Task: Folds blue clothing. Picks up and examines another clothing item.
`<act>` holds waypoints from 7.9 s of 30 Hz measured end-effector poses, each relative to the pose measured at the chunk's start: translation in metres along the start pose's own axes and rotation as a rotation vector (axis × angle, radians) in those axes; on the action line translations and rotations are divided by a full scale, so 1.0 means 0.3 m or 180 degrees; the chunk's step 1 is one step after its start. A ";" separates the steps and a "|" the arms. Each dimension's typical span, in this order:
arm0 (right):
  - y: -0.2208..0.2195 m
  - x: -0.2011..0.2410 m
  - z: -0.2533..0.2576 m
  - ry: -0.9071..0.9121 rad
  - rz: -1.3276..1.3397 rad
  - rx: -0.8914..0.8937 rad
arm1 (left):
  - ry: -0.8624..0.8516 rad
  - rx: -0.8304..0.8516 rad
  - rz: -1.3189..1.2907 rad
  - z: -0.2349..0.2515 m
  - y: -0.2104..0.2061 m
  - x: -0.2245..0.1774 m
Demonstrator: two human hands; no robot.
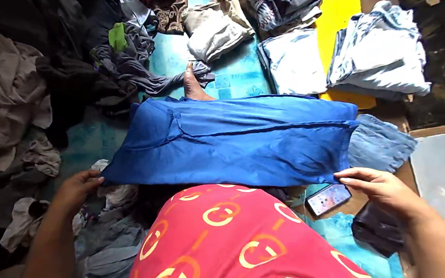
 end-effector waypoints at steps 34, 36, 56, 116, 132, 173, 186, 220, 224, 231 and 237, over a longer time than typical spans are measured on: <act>-1.118 0.676 0.239 0.3472 -0.2219 0.1497 | -0.1626 0.0723 -0.0752 0.309 -0.159 -0.278; -0.907 0.738 0.319 0.2874 -0.2257 0.0964 | -0.1187 0.0171 -0.0593 0.334 -0.135 -0.302; 0.049 0.404 0.693 -0.0042 0.0333 -0.0573 | -0.0203 0.0406 -0.0447 0.758 -0.359 -0.684; -0.130 0.278 -0.010 0.1494 -0.3015 -0.0426 | -0.1201 -0.0582 -0.1652 0.079 -0.223 -0.240; -0.157 0.246 0.010 0.1667 -0.3077 -0.0607 | -0.1081 -0.0021 -0.1462 0.051 -0.224 -0.235; -0.802 0.646 0.140 0.1302 -0.0856 0.1693 | -0.1248 0.0387 -0.0845 0.155 -0.211 -0.240; -0.071 0.036 0.146 -0.0306 0.0885 -0.0828 | -0.1133 0.0359 -0.0742 0.409 -0.247 -0.280; -0.424 0.514 0.078 0.0588 0.0290 0.1138 | -0.0278 0.3666 -0.3144 -0.177 -1.183 -0.983; -0.467 0.412 0.131 0.0422 -0.1149 0.0644 | -0.0403 0.3175 -0.3224 -0.166 -1.114 -0.911; -0.428 0.445 0.138 0.0781 -0.0962 -0.0491 | -0.0409 0.1993 -0.2034 -0.112 -1.095 -0.842; -0.445 0.461 0.235 -0.0124 -0.1311 -0.0552 | -0.0769 0.1859 -0.0929 -0.048 -1.102 -0.826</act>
Point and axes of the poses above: each hand's wrist, its own z-axis towards the middle knuckle, its own y-axis out of the back of the hand, x = y × z, the point moved 6 cm from there along z, towards the middle knuckle, and after that the axes turned 6 degrees about -y, right-handed, at the moved point
